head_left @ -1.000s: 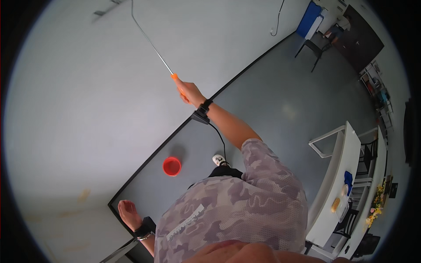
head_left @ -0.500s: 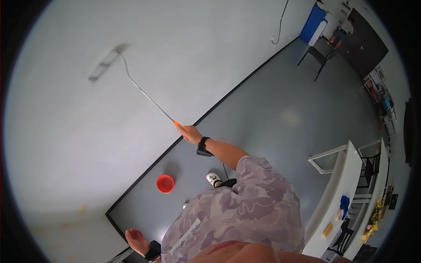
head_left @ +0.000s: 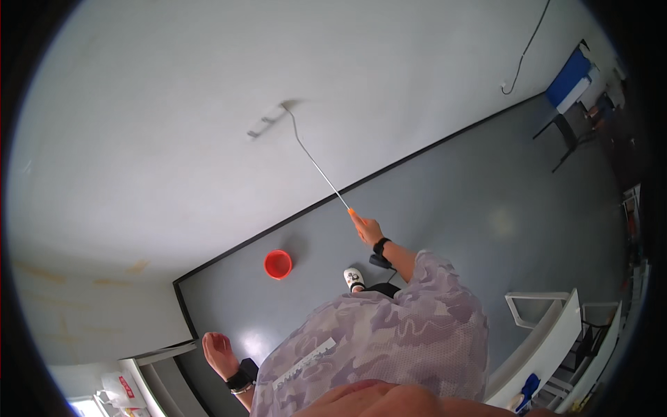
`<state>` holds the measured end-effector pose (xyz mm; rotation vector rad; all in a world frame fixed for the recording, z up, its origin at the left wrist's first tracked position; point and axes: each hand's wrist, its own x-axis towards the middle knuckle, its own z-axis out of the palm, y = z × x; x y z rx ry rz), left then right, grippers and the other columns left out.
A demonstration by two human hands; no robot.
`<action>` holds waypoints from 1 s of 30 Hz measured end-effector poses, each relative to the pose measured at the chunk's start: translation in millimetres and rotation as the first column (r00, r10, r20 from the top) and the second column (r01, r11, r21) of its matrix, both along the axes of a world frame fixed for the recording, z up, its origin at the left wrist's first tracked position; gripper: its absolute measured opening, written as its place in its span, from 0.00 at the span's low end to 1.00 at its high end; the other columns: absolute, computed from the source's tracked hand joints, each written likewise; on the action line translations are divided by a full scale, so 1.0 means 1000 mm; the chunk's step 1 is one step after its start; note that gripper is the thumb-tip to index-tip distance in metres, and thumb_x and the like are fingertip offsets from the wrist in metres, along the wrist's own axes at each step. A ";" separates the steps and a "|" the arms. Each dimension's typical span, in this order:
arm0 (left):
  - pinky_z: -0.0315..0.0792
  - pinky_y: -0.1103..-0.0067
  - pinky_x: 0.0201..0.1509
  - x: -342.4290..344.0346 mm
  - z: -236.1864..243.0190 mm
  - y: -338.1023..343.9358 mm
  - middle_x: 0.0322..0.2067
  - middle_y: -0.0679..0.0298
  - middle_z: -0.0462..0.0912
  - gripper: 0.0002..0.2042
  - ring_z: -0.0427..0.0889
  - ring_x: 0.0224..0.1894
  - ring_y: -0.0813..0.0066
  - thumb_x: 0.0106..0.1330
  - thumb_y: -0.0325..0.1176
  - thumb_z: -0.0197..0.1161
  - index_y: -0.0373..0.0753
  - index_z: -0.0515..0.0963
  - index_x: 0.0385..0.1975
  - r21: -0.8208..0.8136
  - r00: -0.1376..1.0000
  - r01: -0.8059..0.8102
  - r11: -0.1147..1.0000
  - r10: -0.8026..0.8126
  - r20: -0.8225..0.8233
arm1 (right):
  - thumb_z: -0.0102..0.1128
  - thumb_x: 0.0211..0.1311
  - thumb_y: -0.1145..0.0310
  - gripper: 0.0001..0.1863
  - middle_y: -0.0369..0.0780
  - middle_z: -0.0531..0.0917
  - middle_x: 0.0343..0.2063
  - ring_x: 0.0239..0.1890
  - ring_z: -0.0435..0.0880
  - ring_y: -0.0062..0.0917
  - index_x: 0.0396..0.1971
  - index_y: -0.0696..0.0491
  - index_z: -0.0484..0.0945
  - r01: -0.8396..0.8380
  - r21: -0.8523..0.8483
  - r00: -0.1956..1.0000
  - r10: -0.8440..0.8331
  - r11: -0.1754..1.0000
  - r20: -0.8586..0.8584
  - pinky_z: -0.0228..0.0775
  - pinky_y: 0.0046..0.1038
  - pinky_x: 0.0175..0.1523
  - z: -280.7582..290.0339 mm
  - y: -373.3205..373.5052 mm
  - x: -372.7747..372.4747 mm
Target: Painting a ceiling and wall using a paint roller.
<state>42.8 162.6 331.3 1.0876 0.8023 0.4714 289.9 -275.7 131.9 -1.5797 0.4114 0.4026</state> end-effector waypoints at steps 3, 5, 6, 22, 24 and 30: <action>0.69 0.82 0.40 -0.012 0.011 0.001 0.30 0.69 0.76 0.06 0.74 0.34 0.80 0.66 0.34 0.55 0.40 0.74 0.35 -0.010 1.000 0.004 1.000 -0.004 0.031 | 0.51 0.54 0.32 0.36 0.31 0.61 0.08 0.14 0.59 0.18 0.09 0.52 0.62 -0.042 -0.088 0.980 0.058 0.995 0.189 0.50 0.25 0.20 0.062 0.036 0.056; 0.69 0.82 0.40 -0.024 0.008 0.008 0.31 0.69 0.76 0.06 0.74 0.35 0.80 0.66 0.35 0.55 0.40 0.74 0.35 -0.021 0.998 0.004 1.000 -0.003 0.055 | 0.47 0.54 0.30 0.38 0.33 0.60 0.09 0.15 0.57 0.20 0.10 0.54 0.62 -0.026 -0.146 0.916 0.082 0.989 0.392 0.50 0.28 0.21 0.117 0.061 0.096; 0.69 0.82 0.40 -0.029 0.007 0.006 0.31 0.69 0.76 0.06 0.74 0.35 0.80 0.66 0.35 0.55 0.40 0.74 0.35 -0.025 0.998 0.015 1.000 -0.013 0.054 | 0.47 0.53 0.29 0.38 0.33 0.60 0.09 0.15 0.57 0.20 0.10 0.53 0.61 -0.017 -0.168 0.902 0.088 0.986 0.422 0.49 0.29 0.21 0.154 0.070 0.113; 0.69 0.82 0.40 -0.139 -0.020 0.020 0.30 0.70 0.77 0.05 0.75 0.34 0.80 0.66 0.33 0.54 0.40 0.75 0.35 -0.151 0.999 0.015 0.988 -0.007 0.052 | 0.49 0.47 0.25 0.37 0.30 0.60 0.04 0.06 0.60 0.16 0.06 0.46 0.56 0.096 0.071 0.991 -0.102 0.993 0.088 0.48 0.20 0.11 0.107 0.069 0.012; 0.69 0.82 0.40 -0.140 -0.020 0.014 0.29 0.70 0.76 0.05 0.74 0.34 0.81 0.66 0.33 0.54 0.41 0.74 0.34 -0.148 0.999 0.023 0.989 -0.020 0.025 | 0.49 0.46 0.24 0.38 0.30 0.60 0.04 0.05 0.60 0.17 0.06 0.46 0.56 0.099 0.090 0.995 -0.101 0.991 0.018 0.47 0.22 0.10 0.091 0.066 -0.024; 0.69 0.82 0.40 -0.136 -0.019 0.014 0.29 0.70 0.75 0.05 0.73 0.33 0.81 0.66 0.33 0.54 0.40 0.74 0.34 -0.120 0.990 0.109 0.987 -0.097 0.106 | 0.49 0.48 0.26 0.39 0.35 0.68 0.08 0.09 0.67 0.21 0.08 0.52 0.63 0.106 -0.103 0.994 -0.101 0.989 0.048 0.58 0.25 0.17 0.079 0.050 -0.042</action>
